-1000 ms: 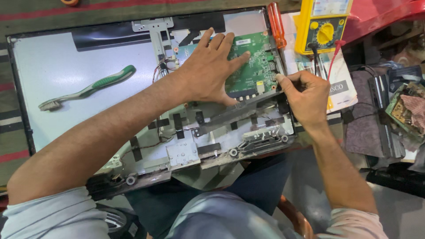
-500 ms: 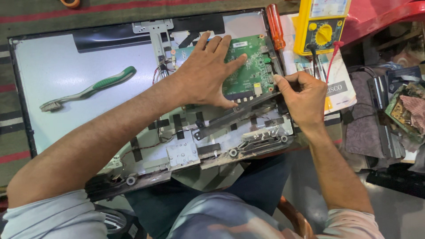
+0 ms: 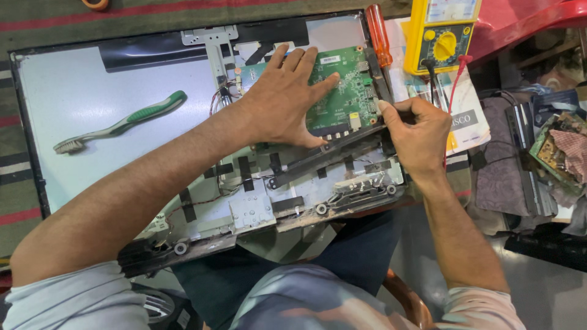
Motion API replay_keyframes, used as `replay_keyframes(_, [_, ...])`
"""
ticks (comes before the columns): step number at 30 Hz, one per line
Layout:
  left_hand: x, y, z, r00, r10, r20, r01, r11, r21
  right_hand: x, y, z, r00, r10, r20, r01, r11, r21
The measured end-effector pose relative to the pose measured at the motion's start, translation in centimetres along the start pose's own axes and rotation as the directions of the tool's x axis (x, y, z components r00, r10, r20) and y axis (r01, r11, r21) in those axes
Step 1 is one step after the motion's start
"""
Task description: The person removes a circuit board from a disassembled television chassis, then reinserts it and secures it with screws. They connect several wires to the board and tighten the connections using a screwdriver.
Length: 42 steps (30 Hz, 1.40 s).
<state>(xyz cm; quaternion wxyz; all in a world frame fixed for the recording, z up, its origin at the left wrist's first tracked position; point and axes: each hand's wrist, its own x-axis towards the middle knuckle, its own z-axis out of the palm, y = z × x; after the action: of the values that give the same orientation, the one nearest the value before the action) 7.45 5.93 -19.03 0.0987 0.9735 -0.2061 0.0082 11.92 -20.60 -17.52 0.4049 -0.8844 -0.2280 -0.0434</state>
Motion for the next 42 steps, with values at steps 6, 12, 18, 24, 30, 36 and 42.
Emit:
replay_keyframes(6, [-0.1, 0.1, -0.1, 1.000, 0.001, -0.005, -0.001, 1.000, -0.004, -0.3, 0.4, -0.2, 1.000, 0.000, -0.003, 0.000, 1.000, 0.020])
replay_keyframes(12, [-0.1, -0.2, -0.7, 0.999, 0.025, -0.048, -0.028, 0.998, -0.055, -0.7, 1.1, 0.6, 0.998, 0.040, -0.050, -0.032, 0.988, 0.152])
replay_keyframes(18, [2.4, -3.0, 0.2, 0.953, -0.150, -0.262, 0.044, 0.929, -0.368, -0.1, 1.0, 1.4, 0.994, -0.044, -0.101, 0.058, 0.987, 0.149])
replay_keyframes(24, [10.0, -5.5, 1.8, 0.937, -0.262, -0.232, 0.029, 0.719, -0.695, -0.2, 0.2, 1.5, 0.980, -0.118, -0.162, 0.136, 0.985, 0.105])
replay_keyframes(30, [11.9, -6.9, 1.4, 0.966, -0.238, 0.101, 0.190, 0.386, -0.903, -0.9, 0.1, 2.2, 0.975, -0.109, -0.193, 0.142, 0.977, 0.162])
replay_keyframes(36, [10.0, -6.2, 0.7, 0.968, -0.215, 0.128, 0.190, 0.296, -0.936, -1.6, 1.1, 2.6, 0.986, -0.049, -0.162, 0.095, 0.952, 0.291])
replay_keyframes(42, [9.6, -5.7, -0.1, 0.961, -0.242, 0.132, 0.197, 0.266, -0.944, -1.3, 1.1, 2.1, 0.996, 0.079, -0.052, -0.049, 0.900, 0.433])
